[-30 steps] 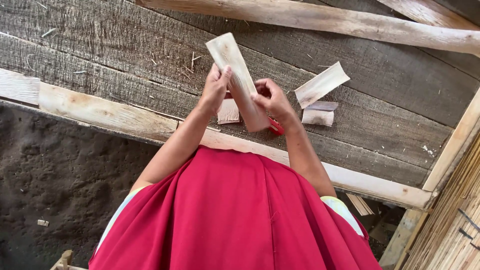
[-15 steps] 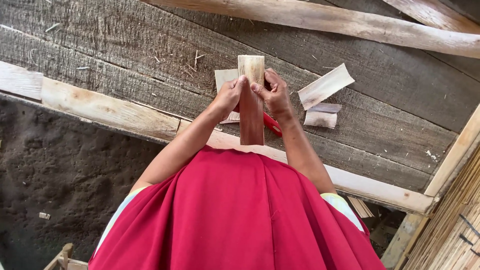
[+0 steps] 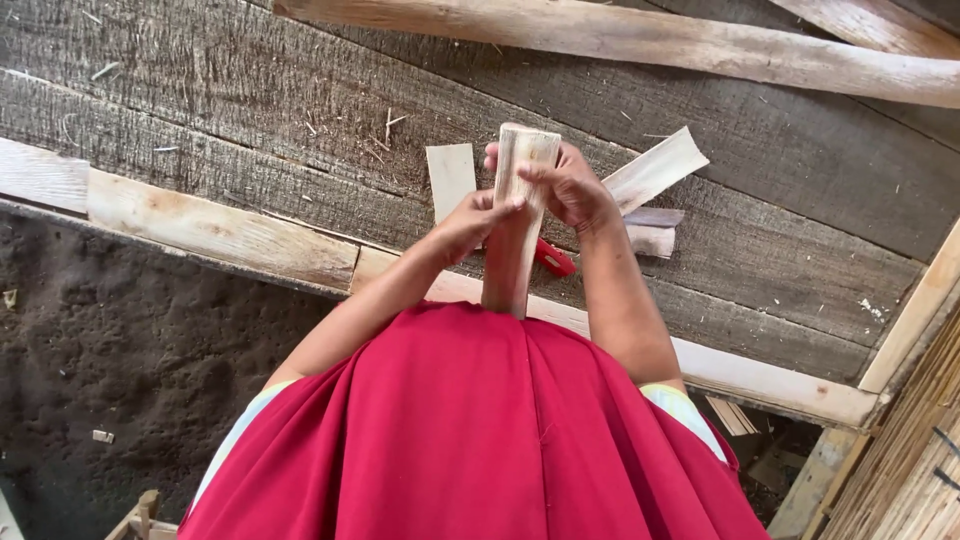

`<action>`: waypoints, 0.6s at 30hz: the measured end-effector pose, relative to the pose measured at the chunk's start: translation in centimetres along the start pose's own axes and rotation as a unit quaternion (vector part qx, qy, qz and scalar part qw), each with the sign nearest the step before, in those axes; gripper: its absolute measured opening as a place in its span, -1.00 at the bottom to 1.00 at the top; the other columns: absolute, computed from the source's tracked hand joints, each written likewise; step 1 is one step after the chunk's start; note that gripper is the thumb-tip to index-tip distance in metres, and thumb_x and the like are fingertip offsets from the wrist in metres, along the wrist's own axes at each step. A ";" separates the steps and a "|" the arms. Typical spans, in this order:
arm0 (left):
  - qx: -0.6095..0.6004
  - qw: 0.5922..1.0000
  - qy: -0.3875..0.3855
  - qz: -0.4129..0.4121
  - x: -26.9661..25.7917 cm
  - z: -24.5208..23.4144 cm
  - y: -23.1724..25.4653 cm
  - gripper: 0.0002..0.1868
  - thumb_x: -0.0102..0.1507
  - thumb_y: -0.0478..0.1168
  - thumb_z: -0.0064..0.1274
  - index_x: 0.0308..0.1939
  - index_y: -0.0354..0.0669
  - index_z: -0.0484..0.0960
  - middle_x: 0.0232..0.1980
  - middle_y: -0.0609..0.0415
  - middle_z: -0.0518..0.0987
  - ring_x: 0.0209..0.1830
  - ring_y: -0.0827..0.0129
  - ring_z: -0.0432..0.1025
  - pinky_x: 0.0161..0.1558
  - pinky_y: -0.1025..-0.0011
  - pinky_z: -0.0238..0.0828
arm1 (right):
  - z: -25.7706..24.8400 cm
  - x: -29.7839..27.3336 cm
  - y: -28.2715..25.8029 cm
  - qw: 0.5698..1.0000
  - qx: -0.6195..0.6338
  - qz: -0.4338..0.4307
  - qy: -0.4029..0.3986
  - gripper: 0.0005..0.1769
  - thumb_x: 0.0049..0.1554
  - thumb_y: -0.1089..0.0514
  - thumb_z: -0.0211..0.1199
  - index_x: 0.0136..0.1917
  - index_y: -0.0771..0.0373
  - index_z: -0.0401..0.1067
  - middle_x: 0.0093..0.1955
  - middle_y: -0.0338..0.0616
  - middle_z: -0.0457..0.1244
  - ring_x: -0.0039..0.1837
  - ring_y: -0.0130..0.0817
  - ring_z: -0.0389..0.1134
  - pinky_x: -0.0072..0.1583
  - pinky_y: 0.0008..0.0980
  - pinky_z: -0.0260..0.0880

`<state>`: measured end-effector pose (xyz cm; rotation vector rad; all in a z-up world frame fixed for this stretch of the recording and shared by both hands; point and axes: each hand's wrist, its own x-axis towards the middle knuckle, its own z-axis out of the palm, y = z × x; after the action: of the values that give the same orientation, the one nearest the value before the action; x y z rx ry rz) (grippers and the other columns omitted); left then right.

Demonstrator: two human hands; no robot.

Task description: The person uses a red utility knife to cut long, thin wooden strips into shorter segments on a wooden workbench. The person repeatedly positions the knife, scores the wood, and snaps the pieces apart, then stacks the cut pieces on the bench.

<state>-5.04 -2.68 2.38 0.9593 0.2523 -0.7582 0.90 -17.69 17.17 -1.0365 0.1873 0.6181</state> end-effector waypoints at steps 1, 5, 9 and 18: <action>0.000 1.000 0.001 -0.002 0.1 0.0 0.2 -0.82 0.31 -0.13 0.23 -0.10 -0.13 0.69 -0.17 0.08 0.70 -0.16 0.43 0.59 0.03 0.33 0.53 | -0.5 0.5 0.7 1.000 0.002 0.002 0.000 -0.49 0.00 0.19 0.51 0.20 0.25 0.44 0.07 -0.03 0.38 0.10 -0.20 0.44 0.25 -0.13 0.48; 0.115 0.992 0.000 -0.060 -0.5 -0.3 3.3 -0.80 0.29 -0.09 0.18 -0.10 -0.08 0.68 -0.23 0.15 0.68 -0.25 0.50 0.51 -0.12 0.45 0.45 | -2.6 0.8 1.2 0.996 0.041 -0.072 0.020 -0.53 0.10 0.23 0.39 0.27 0.26 0.41 0.13 0.01 0.40 0.15 -0.22 0.44 0.27 -0.14 0.49; 0.183 0.974 -0.054 -0.123 -1.2 -4.4 6.7 -0.66 0.12 -0.18 0.33 -0.07 -0.16 0.64 -0.21 0.14 0.67 -0.30 0.51 0.53 -0.28 0.56 0.46 | -6.5 2.1 3.2 0.975 0.113 -0.154 0.115 -0.48 0.06 0.14 0.50 0.26 0.16 0.42 0.17 -0.12 0.42 0.21 -0.23 0.45 0.29 -0.10 0.46; -0.223 0.968 -0.017 0.118 -1.3 -10.4 4.8 0.02 0.30 0.09 0.38 0.61 0.03 0.00 0.63 -0.25 0.05 0.59 -0.26 0.06 0.52 -0.28 -0.10 | -14.6 3.4 14.6 0.896 0.306 -0.059 0.316 -0.38 0.03 0.04 0.59 0.28 0.14 0.38 0.16 -0.02 0.37 0.13 -0.14 0.42 0.16 -0.15 0.60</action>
<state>-1.40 8.00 0.25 0.5353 0.2598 -0.4698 -2.51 -23.57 -2.59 -0.5895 0.8303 0.0648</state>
